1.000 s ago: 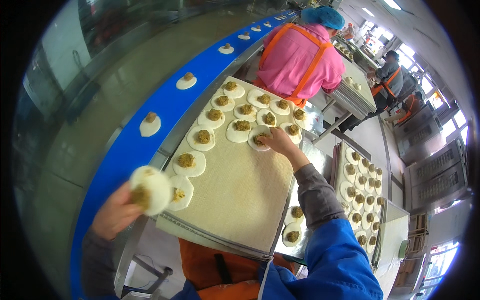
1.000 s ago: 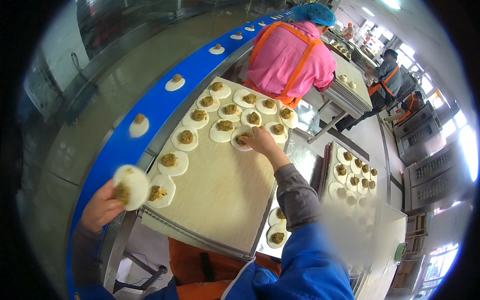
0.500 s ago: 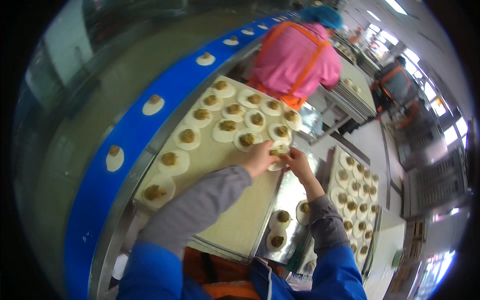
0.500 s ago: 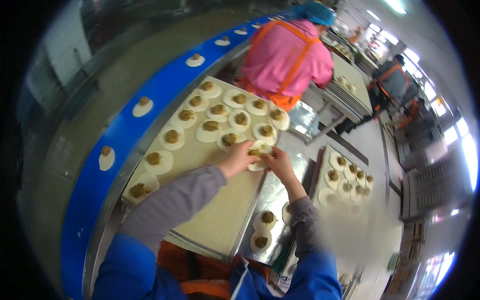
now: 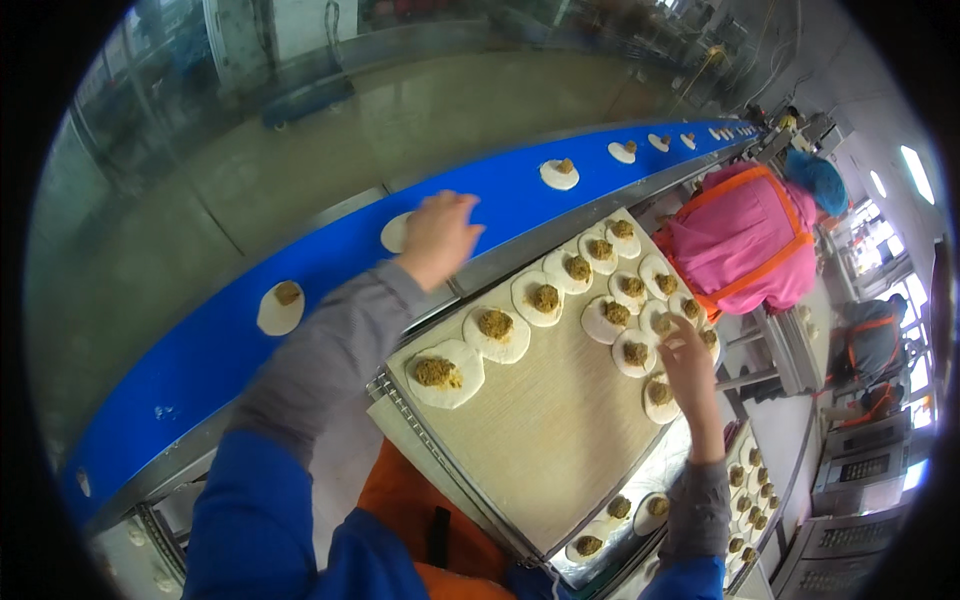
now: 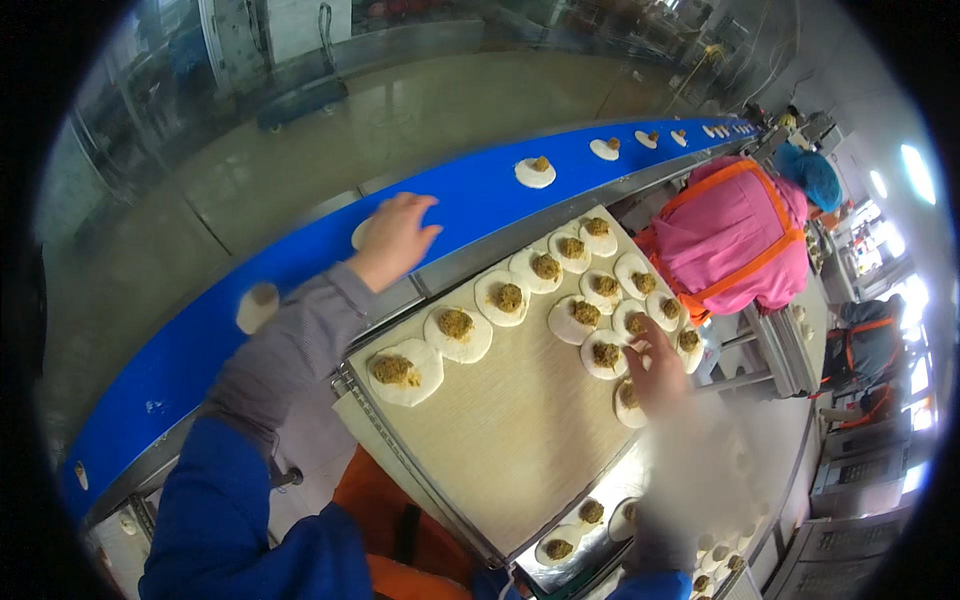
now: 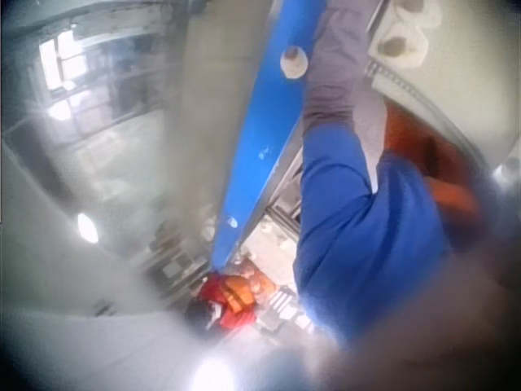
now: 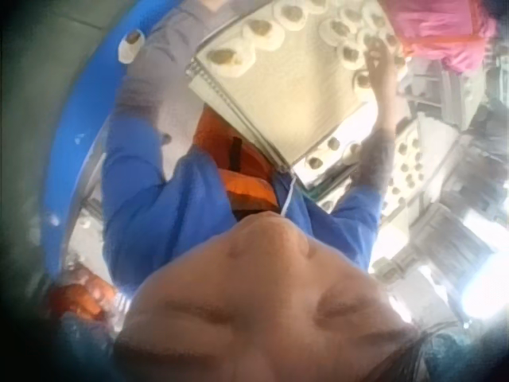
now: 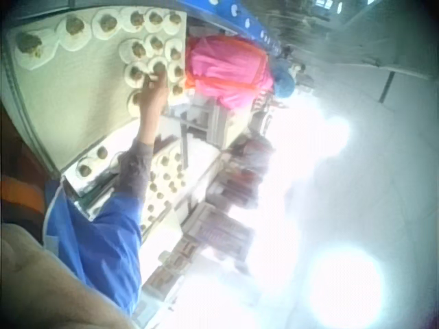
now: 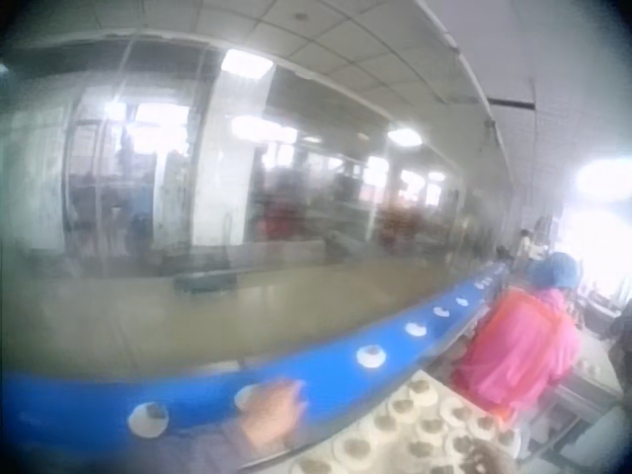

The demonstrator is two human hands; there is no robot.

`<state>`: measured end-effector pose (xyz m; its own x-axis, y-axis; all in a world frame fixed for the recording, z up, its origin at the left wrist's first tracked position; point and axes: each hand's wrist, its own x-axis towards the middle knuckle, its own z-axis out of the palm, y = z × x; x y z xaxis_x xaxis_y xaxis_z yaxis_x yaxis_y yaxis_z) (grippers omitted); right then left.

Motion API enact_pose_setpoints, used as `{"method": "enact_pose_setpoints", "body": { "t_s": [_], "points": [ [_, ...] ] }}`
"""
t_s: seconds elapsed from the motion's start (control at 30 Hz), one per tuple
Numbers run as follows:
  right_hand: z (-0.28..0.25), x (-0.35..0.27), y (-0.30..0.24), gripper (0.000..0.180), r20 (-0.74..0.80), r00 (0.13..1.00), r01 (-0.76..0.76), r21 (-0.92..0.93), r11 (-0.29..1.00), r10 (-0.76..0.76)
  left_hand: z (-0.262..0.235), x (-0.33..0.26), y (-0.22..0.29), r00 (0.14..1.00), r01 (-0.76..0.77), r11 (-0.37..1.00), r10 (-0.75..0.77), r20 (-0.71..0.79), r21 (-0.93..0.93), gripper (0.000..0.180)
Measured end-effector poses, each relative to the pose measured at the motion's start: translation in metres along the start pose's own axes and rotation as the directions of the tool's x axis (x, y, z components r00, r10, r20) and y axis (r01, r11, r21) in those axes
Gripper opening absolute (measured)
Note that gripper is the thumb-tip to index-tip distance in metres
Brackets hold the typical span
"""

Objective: The person places filling onto round dough discs moving along a blue conveyor belt, then folds and pleats each disc into a dumpling. Completed dumplings are placed onto metal trays. The person repeats this cycle continuously.

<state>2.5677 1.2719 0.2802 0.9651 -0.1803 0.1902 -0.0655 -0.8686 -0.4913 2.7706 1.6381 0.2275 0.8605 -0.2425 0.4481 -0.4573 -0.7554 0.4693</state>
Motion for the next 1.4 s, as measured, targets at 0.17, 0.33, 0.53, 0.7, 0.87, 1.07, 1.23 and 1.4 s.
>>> {"method": "enact_pose_setpoints", "body": {
  "t_s": [0.17, 0.33, 0.53, 0.7, 0.87, 1.07, 1.23, 1.4],
  "points": [
    [0.083, 0.117, -0.062, 0.061, 0.166, 0.932, 0.328, -0.015, 0.944, -0.321, -0.019, -0.04, -0.103, 0.974, 0.082, 0.977, -0.121, 0.193, 0.197, 0.031],
    [0.179, 0.24, -0.081, 0.059, 0.131, 0.881, 0.472, -0.19, 0.861, -0.454, -0.053, -0.081, -0.146, 0.951, 0.285, 0.951, -0.266, 0.158, -0.116, 0.026],
    [0.255, 0.295, -0.105, 0.05, 0.221, 0.82, 0.571, -0.282, 0.771, -0.527, -0.108, -0.127, -0.186, 0.948, 0.258, 0.962, -0.235, 0.213, -0.09, 0.027],
    [0.251, 0.304, -0.132, 0.042, 0.509, 0.844, 0.126, 0.114, 0.985, -0.167, -0.153, -0.145, -0.215, 0.835, 0.507, 0.842, -0.426, 0.348, -0.187, 0.055],
    [0.27, 0.283, -0.159, 0.07, 0.428, 0.867, 0.241, 0.09, 0.966, -0.256, -0.201, -0.153, -0.252, 0.653, 0.575, 0.816, -0.416, 0.633, -0.057, 0.051],
    [0.289, 0.267, -0.207, 0.076, 0.728, 0.68, 0.036, -0.153, 0.988, 0.088, -0.23, -0.202, -0.261, 0.766, 0.57, 0.79, -0.412, 0.494, -0.224, 0.043],
    [0.309, 0.173, -0.259, 0.069, 0.424, 0.83, 0.331, 0.15, 0.932, -0.363, -0.268, -0.225, -0.226, 0.764, 0.412, 0.904, -0.412, 0.497, 0.116, 0.039],
    [0.235, 0.095, -0.262, 0.059, 0.267, 0.864, 0.16, 0.658, 0.736, -0.427, -0.289, -0.219, -0.156, 0.669, 0.733, 0.538, -0.458, 0.586, -0.416, 0.038]
  ]
}}
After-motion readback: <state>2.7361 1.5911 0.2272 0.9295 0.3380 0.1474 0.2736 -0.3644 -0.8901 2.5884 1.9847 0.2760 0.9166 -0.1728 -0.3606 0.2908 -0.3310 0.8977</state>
